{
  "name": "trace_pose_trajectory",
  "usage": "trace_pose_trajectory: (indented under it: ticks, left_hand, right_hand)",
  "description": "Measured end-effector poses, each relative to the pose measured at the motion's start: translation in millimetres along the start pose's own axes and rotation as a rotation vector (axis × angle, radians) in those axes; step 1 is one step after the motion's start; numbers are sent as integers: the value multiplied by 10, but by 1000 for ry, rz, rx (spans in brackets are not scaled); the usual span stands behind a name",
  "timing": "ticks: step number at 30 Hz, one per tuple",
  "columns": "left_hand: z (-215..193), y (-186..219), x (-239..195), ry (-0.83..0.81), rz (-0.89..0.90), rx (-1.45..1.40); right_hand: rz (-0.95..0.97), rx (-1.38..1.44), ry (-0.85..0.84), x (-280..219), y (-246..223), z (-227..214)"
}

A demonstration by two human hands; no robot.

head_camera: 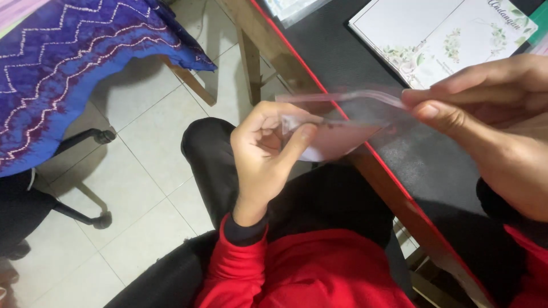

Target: Folding printed cards and placing them into plastic sleeves.

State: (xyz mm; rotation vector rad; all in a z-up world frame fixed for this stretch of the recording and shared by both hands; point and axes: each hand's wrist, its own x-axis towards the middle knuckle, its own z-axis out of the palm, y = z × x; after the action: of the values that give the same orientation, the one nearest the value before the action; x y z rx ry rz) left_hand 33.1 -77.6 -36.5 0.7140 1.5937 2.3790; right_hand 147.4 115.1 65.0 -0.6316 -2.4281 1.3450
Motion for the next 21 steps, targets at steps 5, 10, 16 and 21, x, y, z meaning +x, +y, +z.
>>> trace_pose_trajectory:
  ticks: [5, 10, 16, 21]
  left_hand:
    - [20, -1, 17, 9, -23, 38]
    - [-73, 240, 123, 50, 167, 288]
    - [-27, 655, 183, 115, 318, 530]
    - [219, 900, 288, -109, 377, 574]
  right_hand:
    - [-36, -23, -56, 47, -38, -28]
    - [-363, 30, -122, 127, 174, -93]
    - [-244, 372, -322, 287, 478, 214]
    - [-386, 321, -448, 495, 403, 348]
